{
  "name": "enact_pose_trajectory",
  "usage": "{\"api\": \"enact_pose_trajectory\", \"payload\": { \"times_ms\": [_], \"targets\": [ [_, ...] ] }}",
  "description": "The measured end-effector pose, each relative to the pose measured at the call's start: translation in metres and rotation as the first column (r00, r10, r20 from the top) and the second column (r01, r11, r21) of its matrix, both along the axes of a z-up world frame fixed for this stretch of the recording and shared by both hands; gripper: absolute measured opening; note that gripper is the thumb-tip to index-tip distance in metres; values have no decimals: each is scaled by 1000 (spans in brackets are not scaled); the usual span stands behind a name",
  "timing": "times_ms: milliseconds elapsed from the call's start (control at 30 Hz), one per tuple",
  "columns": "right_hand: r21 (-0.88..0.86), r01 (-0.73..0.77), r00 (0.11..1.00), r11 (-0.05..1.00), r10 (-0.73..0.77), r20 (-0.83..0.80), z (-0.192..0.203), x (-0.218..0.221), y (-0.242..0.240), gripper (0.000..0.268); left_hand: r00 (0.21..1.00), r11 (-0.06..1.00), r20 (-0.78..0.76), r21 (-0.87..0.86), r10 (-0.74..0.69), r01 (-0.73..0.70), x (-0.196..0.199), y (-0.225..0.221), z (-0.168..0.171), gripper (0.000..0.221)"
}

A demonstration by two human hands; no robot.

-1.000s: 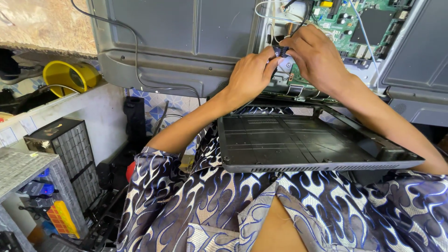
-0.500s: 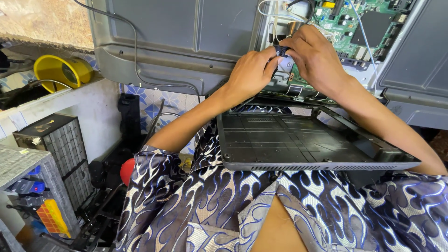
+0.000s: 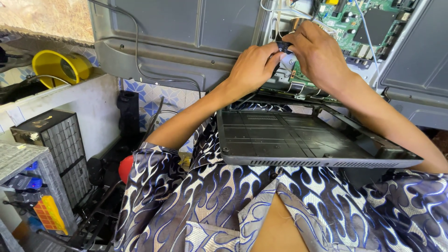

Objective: Disassembling and inspecting the internal components of a flat-screen television for repair.

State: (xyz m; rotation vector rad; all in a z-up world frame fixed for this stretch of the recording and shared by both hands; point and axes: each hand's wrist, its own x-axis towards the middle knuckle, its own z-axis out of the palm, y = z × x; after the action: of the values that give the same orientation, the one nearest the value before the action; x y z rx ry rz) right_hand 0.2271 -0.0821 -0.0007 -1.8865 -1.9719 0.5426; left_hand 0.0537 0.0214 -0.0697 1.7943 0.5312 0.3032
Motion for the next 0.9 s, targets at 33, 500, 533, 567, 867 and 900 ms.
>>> {"api": "enact_pose_trajectory", "payload": {
  "times_ms": [33, 500, 533, 567, 867, 900],
  "targets": [
    [-1, 2, 1000, 1000, -2, -13, -1, 1, 0, 24, 1000, 1000, -3, -15, -2, 2, 0, 1, 3, 22],
    [92, 93, 990, 991, -83, -114, -6, 12, -8, 20, 992, 989, 92, -118, -82, 93, -2, 5, -9, 34],
    [108, 81, 991, 991, -68, -119, -6, 13, -7, 18, 994, 991, 60, -94, -91, 97, -1, 5, -11, 33],
    [106, 78, 991, 991, -66, -118, -6, 14, -6, 18, 994, 991, 61, -96, -89, 94, 0, 5, -12, 33],
    [-105, 180, 868, 978, -208, -450, -13, 16, -3, 22, 990, 974, 88, -187, -115, 129, -2, 7, -11, 29],
    [-140, 194, 834, 971, -239, -498, -17, 17, -4, 22, 987, 979, 111, -157, -114, 131, -3, 6, -9, 28]
  ]
}}
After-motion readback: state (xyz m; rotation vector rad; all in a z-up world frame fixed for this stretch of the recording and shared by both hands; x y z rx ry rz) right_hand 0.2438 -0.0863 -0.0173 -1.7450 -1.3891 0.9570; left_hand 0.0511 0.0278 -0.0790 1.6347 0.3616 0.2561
